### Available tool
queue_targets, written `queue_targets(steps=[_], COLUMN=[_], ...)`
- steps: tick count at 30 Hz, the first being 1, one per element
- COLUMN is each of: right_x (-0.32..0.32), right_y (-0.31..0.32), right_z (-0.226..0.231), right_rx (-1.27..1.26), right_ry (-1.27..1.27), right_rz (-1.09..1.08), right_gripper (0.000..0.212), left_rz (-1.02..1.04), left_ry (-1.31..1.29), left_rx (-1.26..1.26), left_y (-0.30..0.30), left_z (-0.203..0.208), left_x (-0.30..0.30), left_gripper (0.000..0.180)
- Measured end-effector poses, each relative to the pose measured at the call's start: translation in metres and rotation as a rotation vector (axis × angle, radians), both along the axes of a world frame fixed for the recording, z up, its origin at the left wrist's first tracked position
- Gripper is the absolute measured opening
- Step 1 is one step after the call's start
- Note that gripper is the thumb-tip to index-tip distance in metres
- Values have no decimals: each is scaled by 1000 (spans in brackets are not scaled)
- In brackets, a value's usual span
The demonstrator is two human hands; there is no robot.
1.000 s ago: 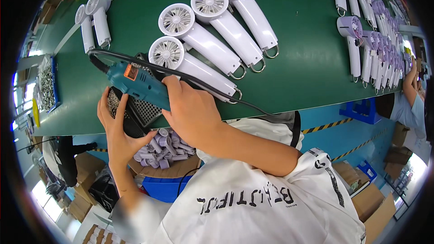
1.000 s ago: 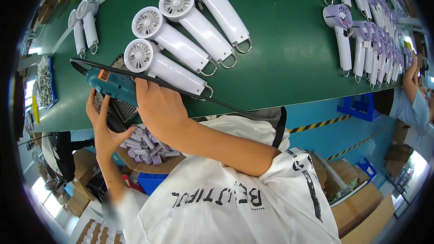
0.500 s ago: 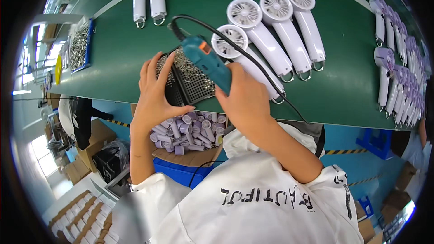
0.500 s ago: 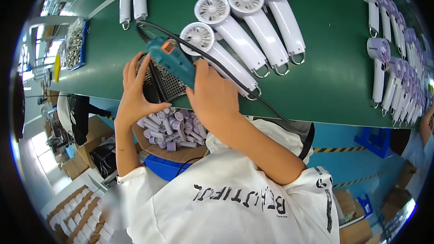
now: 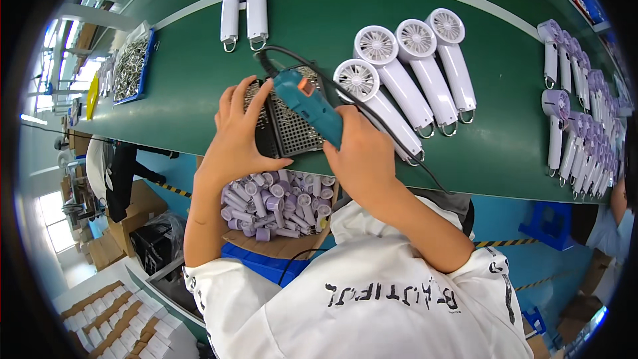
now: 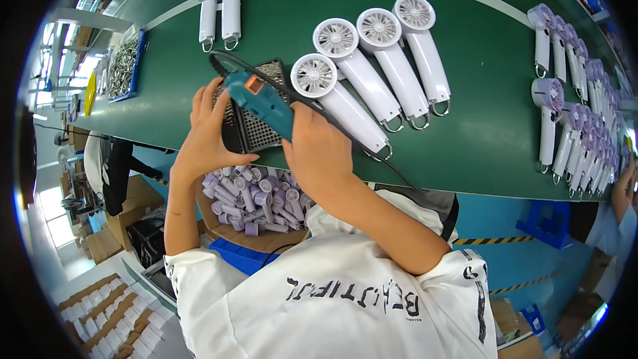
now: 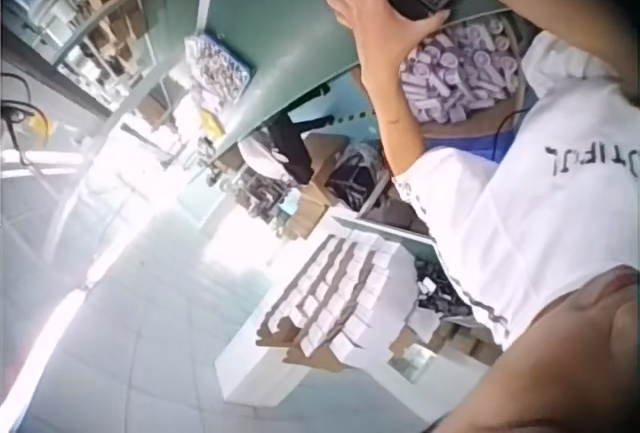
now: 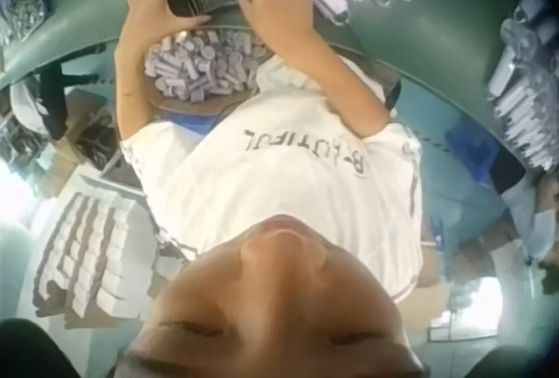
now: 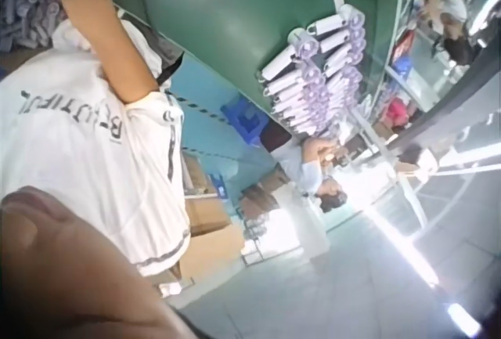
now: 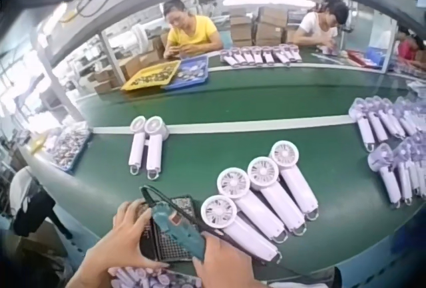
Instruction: Assembling portable hand fans by joining plastic housing components and securing them with an electric screwdriver.
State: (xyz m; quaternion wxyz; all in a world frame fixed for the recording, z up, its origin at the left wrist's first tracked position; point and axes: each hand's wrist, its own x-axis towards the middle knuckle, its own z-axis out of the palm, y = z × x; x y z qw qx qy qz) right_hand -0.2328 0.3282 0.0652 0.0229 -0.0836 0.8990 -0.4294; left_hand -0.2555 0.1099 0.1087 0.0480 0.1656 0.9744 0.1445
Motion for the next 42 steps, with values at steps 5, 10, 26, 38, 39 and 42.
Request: queue_targets(steps=[5, 10, 26, 38, 39, 42], right_x=[7, 6, 57, 29, 29, 18], right_y=[-2, 43, 303, 344, 344, 339], right_z=[26, 64, 25, -5, -4, 22], right_rx=[-55, -25, 258, 157, 105, -203], right_ry=[96, 177, 103, -74, -92, -140], right_rz=[60, -104, -742, -730, -742, -868], right_gripper=[50, 47, 24, 22, 22, 24], left_rz=[-19, -69, -524, -449, -447, -420], left_ry=[133, 203, -76, -127, -109, -90], left_rx=[-123, -19, 150, 3, -27, -40], left_y=[-7, 44, 339, 364, 364, 368], left_z=[30, 69, -11, -23, -26, -28], left_x=[16, 1, -52, -55, -55, -55], left_gripper=[108, 109, 117, 122, 122, 121])
